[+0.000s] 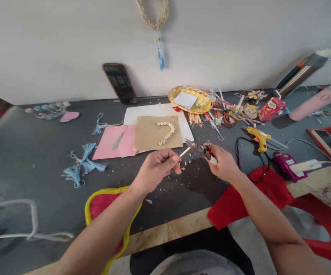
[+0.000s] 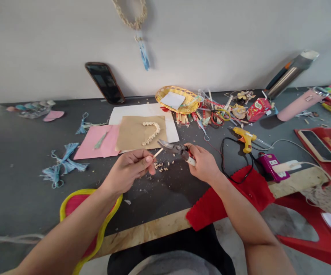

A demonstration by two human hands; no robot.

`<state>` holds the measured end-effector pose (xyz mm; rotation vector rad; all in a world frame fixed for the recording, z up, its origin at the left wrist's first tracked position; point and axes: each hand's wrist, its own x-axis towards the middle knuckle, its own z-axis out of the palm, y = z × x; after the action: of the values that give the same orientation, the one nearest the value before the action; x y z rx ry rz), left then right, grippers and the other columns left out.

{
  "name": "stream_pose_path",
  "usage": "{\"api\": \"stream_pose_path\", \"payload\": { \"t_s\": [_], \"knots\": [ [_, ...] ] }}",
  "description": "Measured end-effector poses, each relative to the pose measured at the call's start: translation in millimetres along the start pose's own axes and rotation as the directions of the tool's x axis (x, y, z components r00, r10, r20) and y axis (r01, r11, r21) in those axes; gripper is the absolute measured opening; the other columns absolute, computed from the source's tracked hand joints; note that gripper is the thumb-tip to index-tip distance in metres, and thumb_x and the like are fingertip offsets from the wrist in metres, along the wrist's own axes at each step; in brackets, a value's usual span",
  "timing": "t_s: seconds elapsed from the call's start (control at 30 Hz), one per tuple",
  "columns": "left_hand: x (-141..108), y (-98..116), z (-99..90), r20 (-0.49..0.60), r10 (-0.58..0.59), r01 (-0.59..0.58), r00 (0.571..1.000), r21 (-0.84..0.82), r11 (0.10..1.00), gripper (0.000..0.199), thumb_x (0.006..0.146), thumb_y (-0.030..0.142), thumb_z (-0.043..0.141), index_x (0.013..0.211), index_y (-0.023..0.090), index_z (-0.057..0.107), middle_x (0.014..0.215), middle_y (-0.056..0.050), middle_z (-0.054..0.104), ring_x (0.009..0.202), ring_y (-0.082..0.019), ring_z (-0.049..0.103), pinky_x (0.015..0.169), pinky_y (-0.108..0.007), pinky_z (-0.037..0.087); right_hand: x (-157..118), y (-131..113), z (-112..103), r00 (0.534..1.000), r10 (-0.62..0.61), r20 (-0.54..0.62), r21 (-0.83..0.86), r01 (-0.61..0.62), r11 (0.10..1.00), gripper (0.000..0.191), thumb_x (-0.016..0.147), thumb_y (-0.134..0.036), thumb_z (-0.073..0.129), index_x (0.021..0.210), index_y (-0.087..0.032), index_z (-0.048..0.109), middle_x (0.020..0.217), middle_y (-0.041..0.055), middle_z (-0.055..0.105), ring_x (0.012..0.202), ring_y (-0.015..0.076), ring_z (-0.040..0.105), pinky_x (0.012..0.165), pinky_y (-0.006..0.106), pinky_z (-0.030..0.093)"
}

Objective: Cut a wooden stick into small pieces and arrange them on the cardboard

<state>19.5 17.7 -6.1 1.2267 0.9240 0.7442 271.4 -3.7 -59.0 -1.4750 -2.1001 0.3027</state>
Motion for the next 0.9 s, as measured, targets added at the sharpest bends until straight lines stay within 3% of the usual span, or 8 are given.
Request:
{"api": "stream_pose_path", "payload": {
  "t_s": [0.13, 0.27, 0.33, 0.4, 0.53, 0.9],
  "knots": [
    [1, -3, 4.3, -0.097, 0.114, -0.096, 0.989, 0.171, 0.981, 0.023, 0.086, 0.038, 0.062, 0.085, 0.015, 0.061, 0.068, -0.003, 0.07, 0.045, -0.006, 0.041, 0.043, -0.019, 0.031, 1, 4, 2, 0.999, 0.037, -0.019, -0.009, -0.037, 0.999, 0.043, 0.083, -0.021, 0.052, 0.126, -0.019, 0.049, 0.117, 0.0141, 0.066, 0.106, 0.0296, 0.064, 0.09, 0.044, 0.054],
    [-1, -7, 6.7, -0.231, 0.294, -0.167, 0.928, 0.445, 0.88, 0.014, 0.084, 0.03, 0.063, 0.084, 0.016, 0.065, 0.071, -0.002, 0.072, 0.056, -0.009, 0.055, 0.052, -0.02, 0.04, 2, 6, 5, 0.998, 0.042, -0.053, -0.006, -0.042, 0.999, 0.038, 0.083, -0.02, 0.053, 0.122, -0.019, 0.05, 0.119, 0.0146, 0.065, 0.106, 0.0301, 0.064, 0.089, 0.045, 0.054],
    [-2, -7, 6.3, -0.245, 0.321, -0.162, 0.915, 0.505, 0.848, 0.013, 0.086, 0.027, 0.06, 0.081, 0.016, 0.066, 0.072, -0.002, 0.073, 0.061, -0.01, 0.059, 0.057, -0.021, 0.043, 3, 7, 5, 0.999, 0.011, -0.047, -0.008, -0.012, 1.0, 0.039, 0.084, -0.021, 0.054, 0.123, -0.019, 0.049, 0.121, 0.0154, 0.064, 0.108, 0.0306, 0.062, 0.089, 0.046, 0.054],
    [-3, -5, 4.5, -0.206, 0.276, -0.153, 0.939, 0.469, 0.87, 0.014, 0.086, 0.026, 0.058, 0.079, 0.016, 0.066, 0.072, -0.003, 0.073, 0.06, -0.01, 0.058, 0.056, -0.021, 0.042, 3, 9, 5, 0.999, -0.028, -0.021, -0.002, 0.028, 1.0, 0.042, 0.086, -0.023, 0.054, 0.127, -0.019, 0.047, 0.122, 0.0157, 0.062, 0.11, 0.0308, 0.061, 0.091, 0.046, 0.053],
    [-2, -4, -1.4, -0.049, 0.074, -0.06, 0.996, 0.241, 0.969, 0.018, 0.088, 0.029, 0.056, 0.079, 0.015, 0.063, 0.069, -0.003, 0.071, 0.043, -0.005, 0.039, 0.043, -0.02, 0.031, 4, 12, 3, 0.998, -0.067, 0.015, 0.013, 0.067, 0.998, 0.047, 0.085, -0.023, 0.055, 0.131, -0.02, 0.045, 0.117, 0.0141, 0.063, 0.109, 0.0305, 0.06, 0.092, 0.047, 0.052],
    [-1, 1, -3.4, 0.018, -0.034, 0.034, 0.999, -0.017, 0.999, 0.022, 0.085, 0.033, 0.064, 0.076, 0.014, 0.058, 0.064, -0.003, 0.068, 0.039, -0.002, 0.03, 0.038, -0.017, 0.022, 0, 4, 0, 1.0, -0.013, 0.026, 0.016, 0.012, 1.0, 0.041, 0.084, -0.022, 0.052, 0.125, -0.019, 0.05, 0.117, 0.014, 0.067, 0.108, 0.0303, 0.065, 0.09, 0.044, 0.055]
  ]
}}
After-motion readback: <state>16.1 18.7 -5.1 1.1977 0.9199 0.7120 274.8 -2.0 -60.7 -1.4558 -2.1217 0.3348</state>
